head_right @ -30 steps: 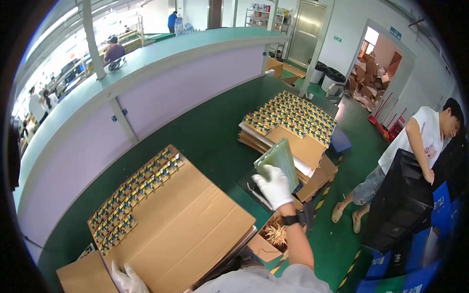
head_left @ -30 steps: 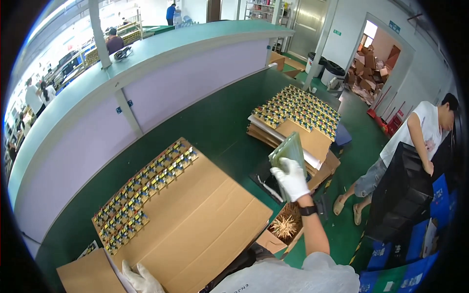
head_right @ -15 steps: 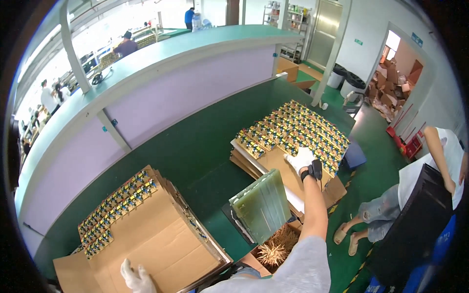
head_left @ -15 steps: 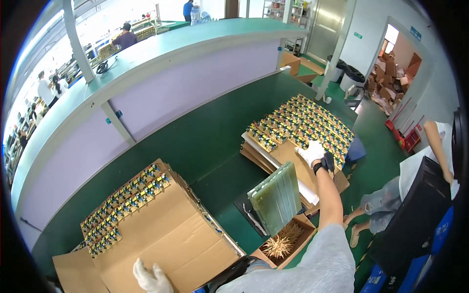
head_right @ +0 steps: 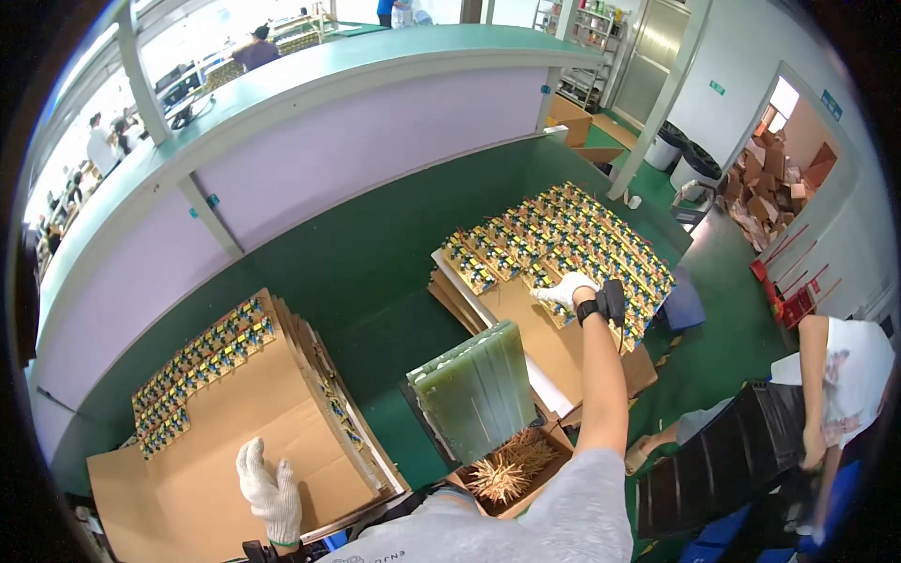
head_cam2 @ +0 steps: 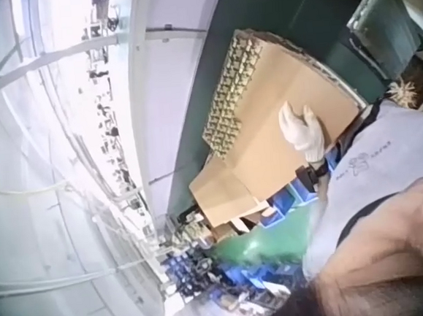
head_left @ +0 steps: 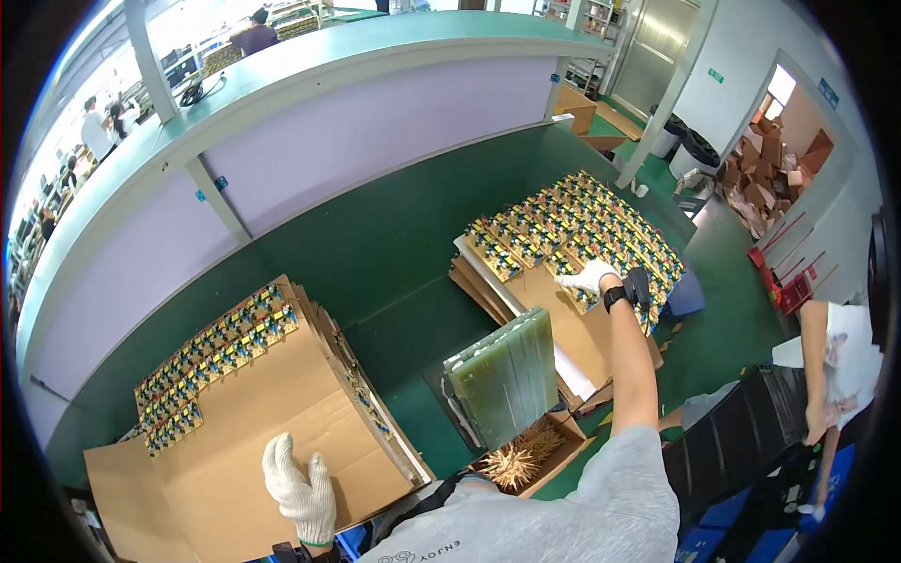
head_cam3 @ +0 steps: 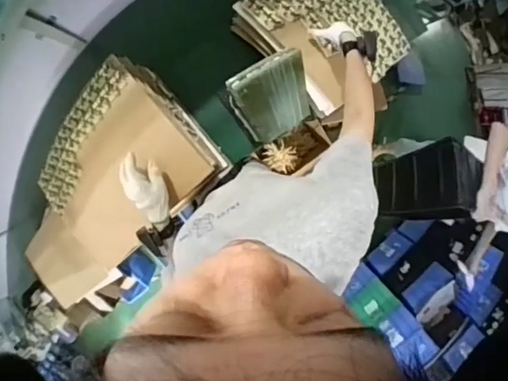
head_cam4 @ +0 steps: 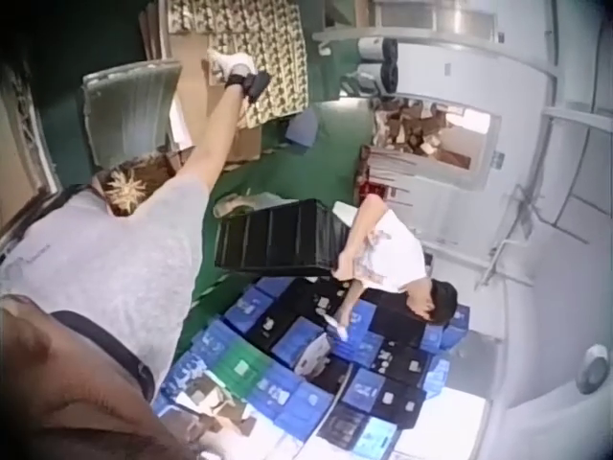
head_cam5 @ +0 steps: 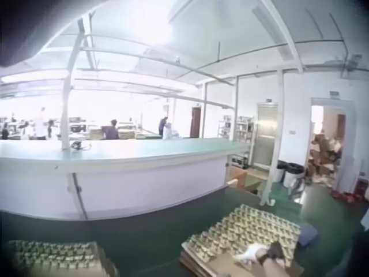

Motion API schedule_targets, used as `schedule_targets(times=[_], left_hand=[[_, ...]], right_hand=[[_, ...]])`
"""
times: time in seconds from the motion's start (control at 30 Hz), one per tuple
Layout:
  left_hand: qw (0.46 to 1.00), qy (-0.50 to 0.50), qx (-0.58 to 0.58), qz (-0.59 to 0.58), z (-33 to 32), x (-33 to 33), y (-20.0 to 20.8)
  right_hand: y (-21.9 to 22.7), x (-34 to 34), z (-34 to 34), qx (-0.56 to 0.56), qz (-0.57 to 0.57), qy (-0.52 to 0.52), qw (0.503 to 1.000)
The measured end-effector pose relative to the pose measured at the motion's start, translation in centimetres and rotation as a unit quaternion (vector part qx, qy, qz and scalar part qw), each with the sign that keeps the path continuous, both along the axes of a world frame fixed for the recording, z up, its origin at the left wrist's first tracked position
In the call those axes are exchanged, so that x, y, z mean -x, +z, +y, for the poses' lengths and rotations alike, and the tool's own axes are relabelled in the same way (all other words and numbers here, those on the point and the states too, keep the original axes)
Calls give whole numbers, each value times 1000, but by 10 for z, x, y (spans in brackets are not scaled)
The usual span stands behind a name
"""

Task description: The person picks up circuit boards from a stack and places them onto a cardboard sheet, then repeatedly dips individual boards into a green container of liquid before returning them to the sheet.

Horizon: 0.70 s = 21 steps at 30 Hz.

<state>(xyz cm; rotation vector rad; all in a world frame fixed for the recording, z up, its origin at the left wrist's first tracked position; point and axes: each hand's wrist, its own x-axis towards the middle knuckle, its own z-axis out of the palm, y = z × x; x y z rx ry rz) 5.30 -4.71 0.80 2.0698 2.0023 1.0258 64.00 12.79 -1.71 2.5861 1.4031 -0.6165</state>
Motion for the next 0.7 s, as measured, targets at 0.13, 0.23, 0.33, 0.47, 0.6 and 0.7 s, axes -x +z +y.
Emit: schedule_targets(times=[0.13,0.23,0.33,0.47,0.6,0.7], left_hand=[[1000,-14,5,-17,-4,-8,-6],[1000,-30,3,-9,-6,-11,-10],[998,-56,3,2,-4,-19,-8],[997,-76,-6,32,-1,-29,-5],[996,-91,6,21,2,-28,-4],[997,-62,28,34,0,-27,-10]], right_hand=[[-21,0,-9,-70,-13,-54,996],[-24,14,-9,-171,70,-126,975],[-38,-1,-19,-125,77,-87,985],[-35,18,-44,-174,28,20,984],[-8,82,-95,-340,283,-53,895],[12,139,-148,-327,439,-142,825]])
